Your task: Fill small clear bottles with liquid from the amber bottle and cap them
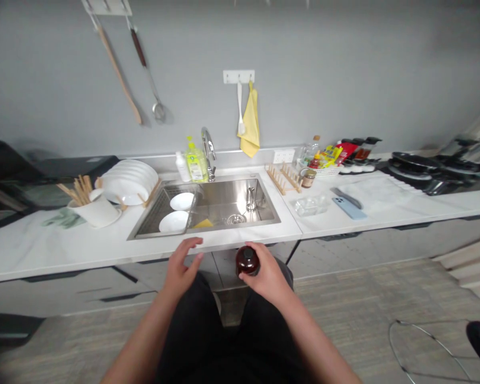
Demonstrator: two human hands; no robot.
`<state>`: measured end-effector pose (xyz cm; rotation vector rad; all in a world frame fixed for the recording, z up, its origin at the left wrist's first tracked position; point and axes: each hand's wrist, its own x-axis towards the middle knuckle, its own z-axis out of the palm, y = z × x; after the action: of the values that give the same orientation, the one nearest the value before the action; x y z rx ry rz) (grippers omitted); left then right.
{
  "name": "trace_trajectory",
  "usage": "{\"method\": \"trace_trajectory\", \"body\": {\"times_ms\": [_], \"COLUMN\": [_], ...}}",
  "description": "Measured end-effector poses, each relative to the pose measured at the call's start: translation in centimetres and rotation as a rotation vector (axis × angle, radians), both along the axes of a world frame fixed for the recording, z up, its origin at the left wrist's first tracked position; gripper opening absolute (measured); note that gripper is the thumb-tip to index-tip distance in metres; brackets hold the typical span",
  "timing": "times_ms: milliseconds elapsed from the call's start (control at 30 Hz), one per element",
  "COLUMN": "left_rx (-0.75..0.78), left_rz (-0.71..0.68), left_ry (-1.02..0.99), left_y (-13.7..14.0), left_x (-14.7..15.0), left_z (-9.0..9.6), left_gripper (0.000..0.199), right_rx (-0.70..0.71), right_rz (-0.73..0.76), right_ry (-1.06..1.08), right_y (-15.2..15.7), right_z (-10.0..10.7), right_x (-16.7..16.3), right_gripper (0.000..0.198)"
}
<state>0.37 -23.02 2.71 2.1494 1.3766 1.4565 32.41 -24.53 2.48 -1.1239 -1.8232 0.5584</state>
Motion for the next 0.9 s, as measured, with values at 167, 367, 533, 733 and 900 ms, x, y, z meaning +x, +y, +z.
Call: {"method": "trace_trajectory", "body": {"times_ms": [167,367,533,733,900], "left_rx": [-0.122,-0.277,-0.311,-0.246,-0.235], "left_rz": [-0.261,-0.33,-0.199,0.011,-0.116], "left_ry": [0.098,0.106,0.371,0.575,0.484], "left_y": [-6.1,-6.8,-7.2,-7.8,-8.4], "left_x": [5.4,4.4,5.5,6.8,6.5], "left_z": [2.9,4.3,6.2,7.3,7.5], "left_gripper": [0.043,0.036,0.014,0.023,0.023], "right_rx": [-0.089,-0.111,-0.072,-0.014,0.011], "right_rz": [0.199,0.241,0.249,0.286,0.264], "right_ry": [-0.04,-0.047,-0.085,-0.15,-0.172], "right_y": [-2.2,-3.4,-4.5,-5.0,-4.8], "right_z": [1.0,1.8,2.7,4.3,4.9], "right_x": [-2.7,-3.2,-3.7,-4.4,-3.5], "right_gripper": [0.094,0.091,0.09,0.069,0.075]}}
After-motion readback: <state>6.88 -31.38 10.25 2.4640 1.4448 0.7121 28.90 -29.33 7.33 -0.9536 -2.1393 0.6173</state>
